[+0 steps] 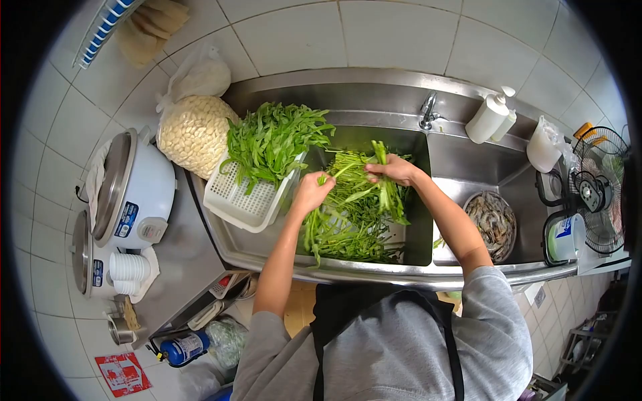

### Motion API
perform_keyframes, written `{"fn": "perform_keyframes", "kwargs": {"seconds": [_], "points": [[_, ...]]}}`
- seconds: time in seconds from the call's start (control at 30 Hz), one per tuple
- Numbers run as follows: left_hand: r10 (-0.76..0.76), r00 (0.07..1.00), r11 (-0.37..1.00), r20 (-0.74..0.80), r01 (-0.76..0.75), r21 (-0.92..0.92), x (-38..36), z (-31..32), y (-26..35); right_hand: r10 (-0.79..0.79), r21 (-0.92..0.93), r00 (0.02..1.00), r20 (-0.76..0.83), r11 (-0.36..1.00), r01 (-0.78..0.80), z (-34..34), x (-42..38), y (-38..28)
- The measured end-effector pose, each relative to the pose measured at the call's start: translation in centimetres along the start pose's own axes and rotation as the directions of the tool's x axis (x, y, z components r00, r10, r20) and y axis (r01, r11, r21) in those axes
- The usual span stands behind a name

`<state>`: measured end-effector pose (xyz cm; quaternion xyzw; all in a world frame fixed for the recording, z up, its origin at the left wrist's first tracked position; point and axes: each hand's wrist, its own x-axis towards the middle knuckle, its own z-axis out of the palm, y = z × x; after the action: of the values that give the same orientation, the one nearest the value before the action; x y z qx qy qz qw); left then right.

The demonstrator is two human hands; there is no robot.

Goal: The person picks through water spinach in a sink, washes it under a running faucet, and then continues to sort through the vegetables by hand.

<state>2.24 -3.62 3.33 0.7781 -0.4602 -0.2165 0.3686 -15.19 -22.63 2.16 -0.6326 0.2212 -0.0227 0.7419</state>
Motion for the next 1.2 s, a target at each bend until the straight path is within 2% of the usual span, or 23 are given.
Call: {"fn": "perform_keyframes", "kwargs": {"seconds": [0.03,0.07,0.13,0.17,0.2,0.23,0.3,0.33,0.43,0.5,0.57,0.6,0.63,0.7,0.77,0.83,1.0,1.07,1.1,1.17,1.2], "points": [[0.0,1.0,1.0,0.0,0.0,0.0,-0.5,-0.4,-0.4,0.112,0.081,0.992,-0.051,0.991,-0.108,-1.3,0.2,1.2],[-0.079,0.996,0.991,0.032,0.075,0.107,-0.9,-0.7,-0.8,0.09,0.211,0.993,-0.074,0.975,-0.073,-2.7,0.5,2.6],[-0.268,0.959,0.924,0.09,0.229,0.307,-1.7,-1.3,-0.2,0.158,0.267,0.971,-0.18,0.958,-0.106,-4.3,0.5,3.3],[-0.275,0.957,0.923,0.09,0.236,0.305,-2.1,-1.0,-0.1,0.208,0.325,0.952,-0.225,0.937,-0.128,-4.9,0.4,3.3],[-0.213,0.976,0.932,0.052,0.187,0.31,-2.4,-0.4,0.1,0.277,0.42,0.94,-0.198,0.891,-0.173,-5.2,0.3,3.1],[-0.148,0.989,0.938,0.015,0.135,0.319,-2.5,0.1,0.7,0.277,0.419,0.941,-0.197,0.891,-0.175,-5.3,0.2,2.8],[-0.17,0.972,0.94,0.165,0.11,0.322,-2.3,1.6,2.3,0.146,0.588,0.989,-0.034,0.803,-0.098,-5.4,-0.3,2.2],[-0.12,0.972,0.955,0.202,0.058,0.29,-2.2,2.5,3.0,0.088,0.604,0.996,0.023,0.793,-0.084,-4.7,-0.9,1.3],[0.005,0.974,0.976,0.225,-0.054,0.212,-1.7,4.9,5.0,0.027,0.643,0.995,0.094,0.762,-0.081,-3.4,-0.6,0.4],[0.026,0.977,0.982,0.214,-0.065,0.18,-1.3,5.8,5.8,0.038,0.663,0.998,0.045,0.746,-0.059,-2.6,0.0,0.4],[0.052,0.989,0.96,0.139,-0.088,0.266,-0.7,6.3,6.0,0.076,0.621,0.997,0.0,0.781,-0.06,-2.3,0.7,0.4],[0.046,0.991,0.958,0.124,-0.079,0.277,-0.4,6.3,5.6,0.104,0.565,0.992,-0.07,0.824,-0.047,-1.7,0.6,0.2],[0.049,0.991,0.957,0.128,-0.083,0.279,-0.1,6.0,5.1,0.102,0.568,0.992,-0.073,0.822,-0.042,-1.6,0.2,-0.2],[-0.038,0.989,0.982,0.145,0.009,0.191,0.3,4.9,4.3,0.087,0.15,0.984,-0.153,0.987,-0.064,-1.6,-0.5,-0.7],[-0.051,0.985,0.99,0.164,0.028,0.139,0.6,3.7,3.9,0.072,0.112,0.982,-0.174,0.992,-0.053,-1.8,-0.6,-0.7],[-0.066,0.982,0.993,0.177,0.047,0.11,0.8,2.8,3.7,0.065,-0.029,0.987,-0.144,0.997,-0.07,-1.5,-1.2,-1.6],[-0.019,0.98,0.998,0.199,0.008,0.059,1.3,2.3,2.3,0.101,-0.007,0.979,-0.177,0.995,-0.103,-1.4,-0.4,-2.0],[0.041,0.993,0.988,0.111,-0.024,-0.15,1.0,2.3,2.0,0.215,-0.115,0.927,-0.309,0.959,-0.261,-0.1,-2.3,-5.3],[0.041,0.993,0.988,0.11,-0.024,-0.15,0.9,2.2,2.0,0.215,-0.116,0.926,-0.309,0.958,-0.261,-0.3,-1.7,-4.4],[-0.045,0.988,0.993,0.147,0.061,-0.105,0.9,2.0,2.3,0.072,-0.022,0.936,-0.343,0.996,-0.085,-0.9,0.2,-1.9],[-0.048,0.988,0.992,0.144,0.064,-0.107,0.8,2.0,2.6,0.074,-0.024,0.937,-0.34,0.996,-0.087,-0.6,0.3,-1.9]]}}
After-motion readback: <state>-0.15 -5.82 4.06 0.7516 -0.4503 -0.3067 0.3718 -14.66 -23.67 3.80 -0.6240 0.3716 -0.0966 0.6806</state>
